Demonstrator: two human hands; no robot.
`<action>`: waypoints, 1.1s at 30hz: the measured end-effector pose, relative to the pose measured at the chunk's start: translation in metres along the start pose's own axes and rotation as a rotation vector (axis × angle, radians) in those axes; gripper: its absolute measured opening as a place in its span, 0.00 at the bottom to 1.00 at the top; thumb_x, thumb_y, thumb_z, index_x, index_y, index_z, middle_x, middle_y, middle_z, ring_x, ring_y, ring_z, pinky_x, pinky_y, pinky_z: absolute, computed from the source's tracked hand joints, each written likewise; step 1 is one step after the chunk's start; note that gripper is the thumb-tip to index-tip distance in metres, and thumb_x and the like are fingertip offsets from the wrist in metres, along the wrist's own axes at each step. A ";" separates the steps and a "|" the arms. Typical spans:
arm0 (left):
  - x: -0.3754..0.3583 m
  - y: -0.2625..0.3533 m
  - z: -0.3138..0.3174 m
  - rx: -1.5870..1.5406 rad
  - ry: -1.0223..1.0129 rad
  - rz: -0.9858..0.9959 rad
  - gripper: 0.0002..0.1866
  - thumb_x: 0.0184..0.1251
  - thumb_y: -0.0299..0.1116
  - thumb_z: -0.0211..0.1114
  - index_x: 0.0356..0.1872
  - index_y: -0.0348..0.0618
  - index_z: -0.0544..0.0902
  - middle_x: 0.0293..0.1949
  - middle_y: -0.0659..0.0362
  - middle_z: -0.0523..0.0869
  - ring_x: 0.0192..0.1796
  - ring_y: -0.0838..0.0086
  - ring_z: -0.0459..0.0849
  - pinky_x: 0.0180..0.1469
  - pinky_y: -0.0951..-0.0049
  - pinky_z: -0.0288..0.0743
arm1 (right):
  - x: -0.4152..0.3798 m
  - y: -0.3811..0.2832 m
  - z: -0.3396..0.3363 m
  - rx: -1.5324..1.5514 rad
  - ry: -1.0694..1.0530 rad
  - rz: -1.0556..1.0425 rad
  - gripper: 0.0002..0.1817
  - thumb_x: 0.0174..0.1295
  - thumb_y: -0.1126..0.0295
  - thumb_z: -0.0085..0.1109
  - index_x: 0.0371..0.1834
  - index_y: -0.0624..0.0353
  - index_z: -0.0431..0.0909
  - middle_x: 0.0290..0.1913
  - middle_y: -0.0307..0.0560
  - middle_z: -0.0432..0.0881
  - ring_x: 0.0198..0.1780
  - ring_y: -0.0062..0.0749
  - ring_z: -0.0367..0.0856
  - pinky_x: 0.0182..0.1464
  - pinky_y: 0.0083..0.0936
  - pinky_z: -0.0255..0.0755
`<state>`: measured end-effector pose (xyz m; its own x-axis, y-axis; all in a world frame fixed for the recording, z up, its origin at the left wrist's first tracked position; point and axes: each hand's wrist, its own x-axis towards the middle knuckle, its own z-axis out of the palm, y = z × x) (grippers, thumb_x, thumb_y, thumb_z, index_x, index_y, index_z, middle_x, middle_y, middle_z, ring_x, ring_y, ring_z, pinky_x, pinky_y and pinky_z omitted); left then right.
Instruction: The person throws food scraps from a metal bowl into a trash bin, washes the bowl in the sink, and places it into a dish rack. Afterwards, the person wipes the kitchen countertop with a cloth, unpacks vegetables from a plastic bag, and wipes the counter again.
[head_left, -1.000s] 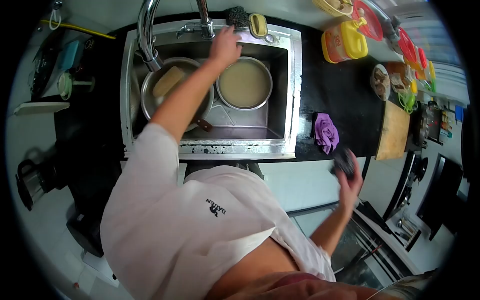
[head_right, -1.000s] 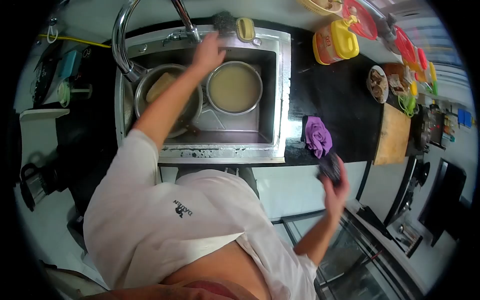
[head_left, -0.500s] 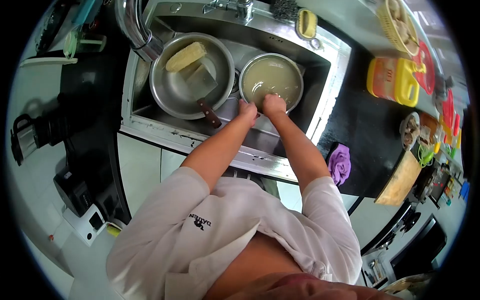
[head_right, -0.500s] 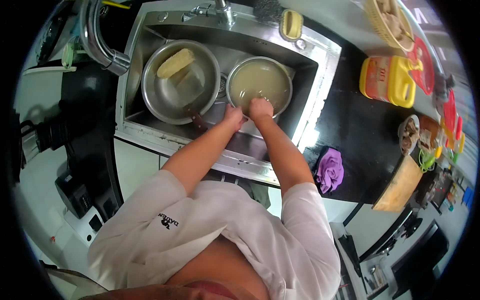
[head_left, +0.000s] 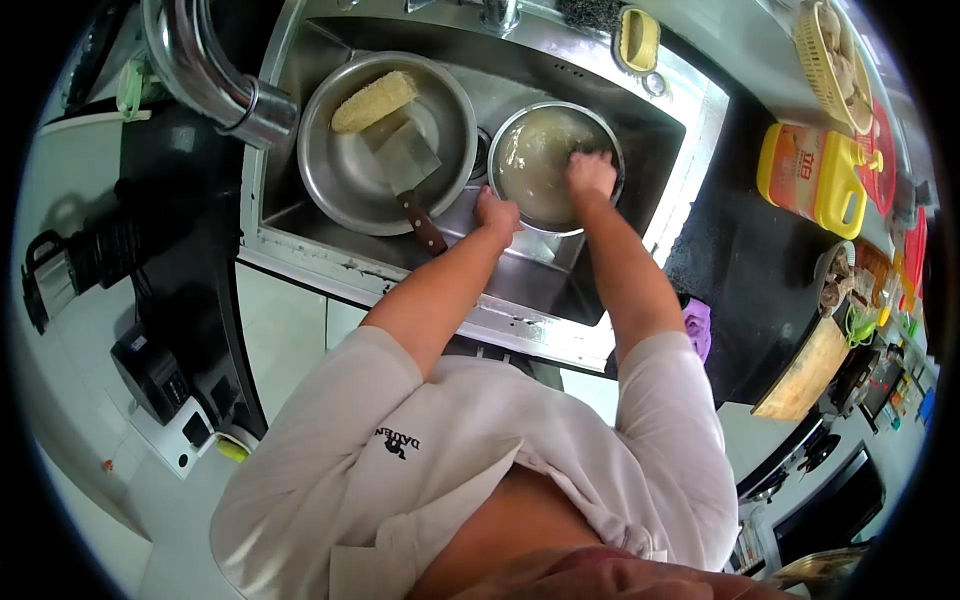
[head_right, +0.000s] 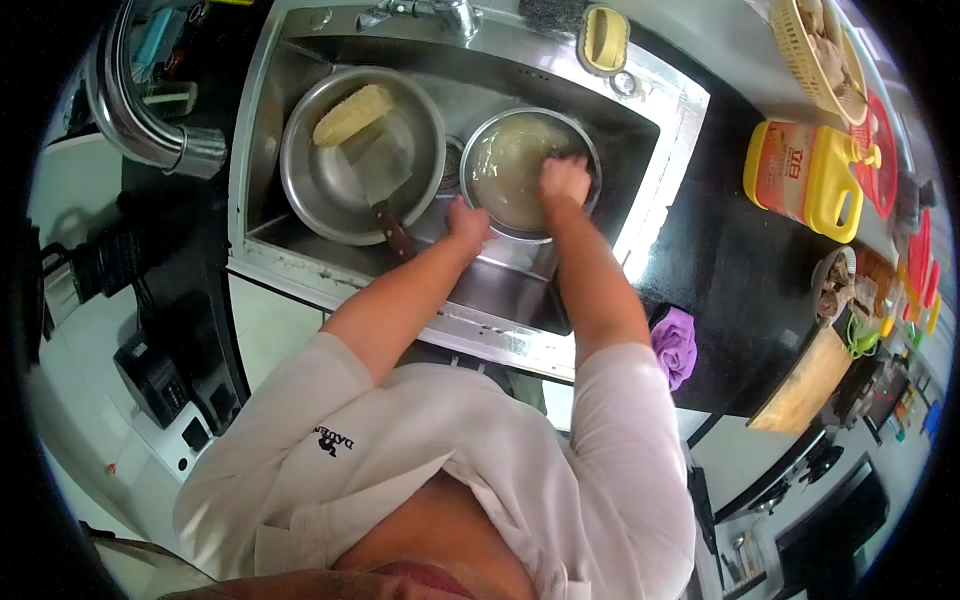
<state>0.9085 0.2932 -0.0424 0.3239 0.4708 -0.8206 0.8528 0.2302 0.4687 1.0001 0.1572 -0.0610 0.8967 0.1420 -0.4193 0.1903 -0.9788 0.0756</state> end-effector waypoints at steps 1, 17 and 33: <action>0.000 0.002 0.000 0.014 -0.013 -0.004 0.24 0.54 0.16 0.55 0.56 0.39 0.72 0.51 0.45 0.79 0.41 0.52 0.85 0.25 0.61 0.85 | -0.006 -0.008 0.003 0.041 -0.141 0.066 0.14 0.61 0.64 0.47 0.35 0.52 0.85 0.43 0.50 0.85 0.43 0.41 0.85 0.43 0.34 0.79; 0.021 0.000 -0.011 0.111 -0.119 -0.052 0.24 0.55 0.16 0.55 0.56 0.39 0.74 0.53 0.45 0.77 0.48 0.46 0.82 0.32 0.52 0.86 | -0.006 -0.070 -0.028 0.583 0.159 -0.743 0.28 0.57 0.73 0.54 0.64 0.49 0.68 0.57 0.65 0.67 0.47 0.61 0.77 0.52 0.39 0.75; 0.090 -0.074 0.010 -0.102 -0.062 -0.133 0.21 0.51 0.17 0.58 0.50 0.38 0.75 0.46 0.50 0.80 0.44 0.54 0.83 0.36 0.53 0.81 | 0.016 0.022 -0.034 0.225 -0.096 0.390 0.17 0.64 0.64 0.45 0.46 0.63 0.79 0.53 0.59 0.78 0.50 0.50 0.82 0.48 0.39 0.78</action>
<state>0.8783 0.3098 -0.1541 0.2381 0.3774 -0.8949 0.8451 0.3736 0.3825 1.0325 0.1430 -0.0353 0.8409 -0.2471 -0.4815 -0.2550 -0.9656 0.0501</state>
